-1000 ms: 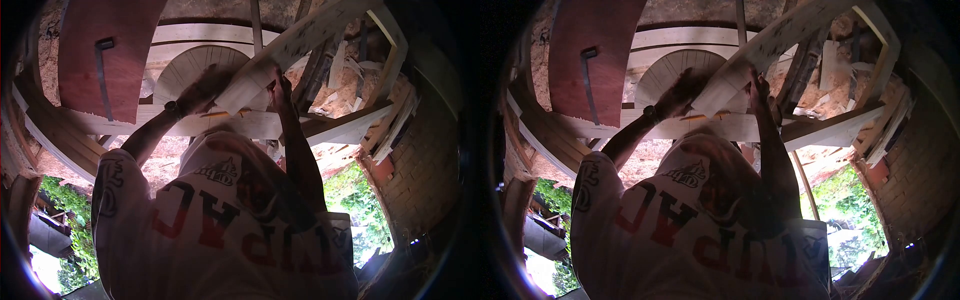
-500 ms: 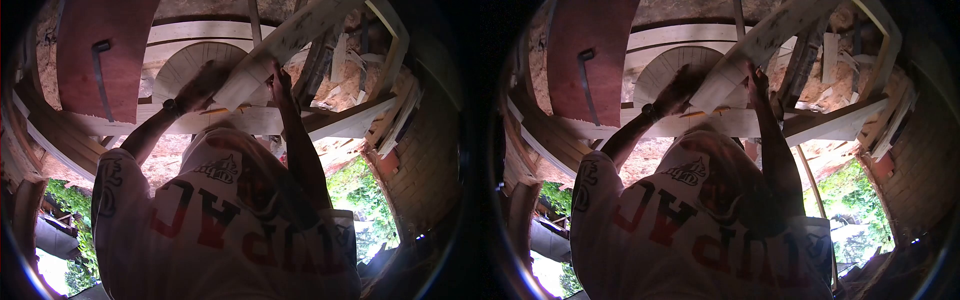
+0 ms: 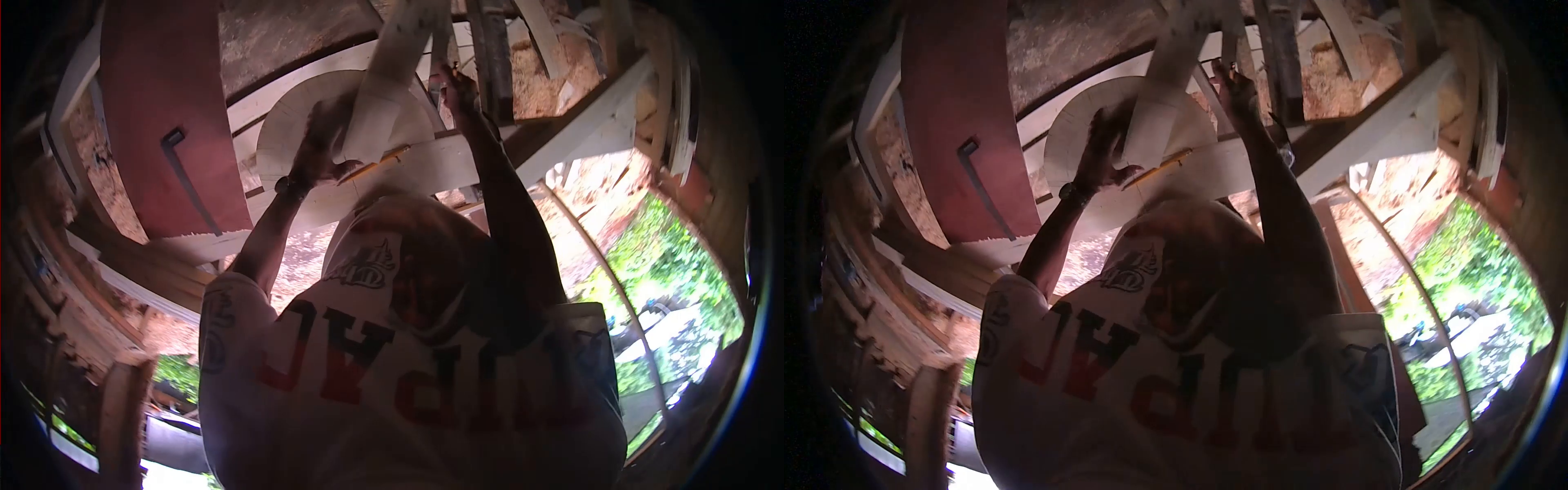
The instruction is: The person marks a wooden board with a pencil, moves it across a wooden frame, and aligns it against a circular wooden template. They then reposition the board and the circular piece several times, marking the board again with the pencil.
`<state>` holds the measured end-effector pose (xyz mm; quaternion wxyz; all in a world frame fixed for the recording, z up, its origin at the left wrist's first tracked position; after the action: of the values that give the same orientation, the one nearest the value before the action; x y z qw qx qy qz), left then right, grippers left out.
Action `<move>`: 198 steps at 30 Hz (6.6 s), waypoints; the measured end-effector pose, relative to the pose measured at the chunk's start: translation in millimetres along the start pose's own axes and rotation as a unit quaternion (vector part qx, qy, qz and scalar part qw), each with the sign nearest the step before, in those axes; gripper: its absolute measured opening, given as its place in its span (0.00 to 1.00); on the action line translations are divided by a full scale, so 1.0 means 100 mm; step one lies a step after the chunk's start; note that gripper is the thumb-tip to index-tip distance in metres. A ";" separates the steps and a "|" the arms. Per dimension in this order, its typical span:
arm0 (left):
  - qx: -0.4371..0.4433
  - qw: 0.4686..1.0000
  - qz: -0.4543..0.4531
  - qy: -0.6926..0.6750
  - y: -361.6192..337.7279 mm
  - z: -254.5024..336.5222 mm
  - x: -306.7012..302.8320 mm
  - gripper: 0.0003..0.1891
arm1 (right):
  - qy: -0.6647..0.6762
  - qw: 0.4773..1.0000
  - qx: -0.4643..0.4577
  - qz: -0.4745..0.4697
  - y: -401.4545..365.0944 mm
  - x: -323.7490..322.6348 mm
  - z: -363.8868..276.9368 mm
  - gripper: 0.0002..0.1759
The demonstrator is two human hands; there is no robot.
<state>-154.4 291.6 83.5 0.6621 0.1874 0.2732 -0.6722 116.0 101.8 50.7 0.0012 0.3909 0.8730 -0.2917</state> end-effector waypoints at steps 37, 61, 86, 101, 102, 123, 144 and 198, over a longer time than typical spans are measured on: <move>-0.222 0.950 0.137 0.172 0.65 0.59 0.59 0.53 | -0.036 0.987 0.052 0.145 -3.48 -0.70 1.21 0.23; -0.188 0.957 0.167 0.143 0.61 0.67 0.56 0.53 | -0.068 0.992 0.065 0.087 -3.35 -0.70 1.22 0.21; -0.213 0.953 0.186 0.111 0.59 0.80 0.48 0.49 | -0.086 0.994 0.053 0.041 -3.15 -0.82 1.38 0.16; -0.199 0.960 0.170 0.098 0.56 0.69 0.54 0.51 | -0.101 0.994 0.047 0.005 -3.10 -0.83 1.24 0.19; -0.197 0.960 0.173 0.103 0.56 0.68 0.54 0.51 | -0.097 0.994 0.049 0.002 -3.10 -0.83 1.24 0.19; -0.232 0.945 0.183 0.141 0.55 0.72 0.52 0.53 | -0.128 0.988 0.073 -0.036 -3.06 -0.82 1.36 0.19; -0.290 0.935 0.197 -0.060 0.55 0.79 0.24 0.47 | -0.092 0.957 0.264 -0.077 -2.64 -0.87 0.92 0.21; -0.241 0.880 0.095 -0.398 6.11 -0.30 -1.42 0.38 | -0.150 0.877 0.211 0.403 1.70 -1.48 0.05 0.14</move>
<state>455.9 437.6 74.1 0.8003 -0.2362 0.1215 -0.5375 334.0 87.7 -6.1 0.1673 0.6517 0.5465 -0.4986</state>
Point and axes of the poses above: each hand's wrist, its own y-axis towards the middle knuckle, its own x-axis out of the palm, z = x × y, the point moved 1 cm from there along y, towards the middle knuckle, and after that the axes turned 10 degrees about -z, right-handed, at the moved point
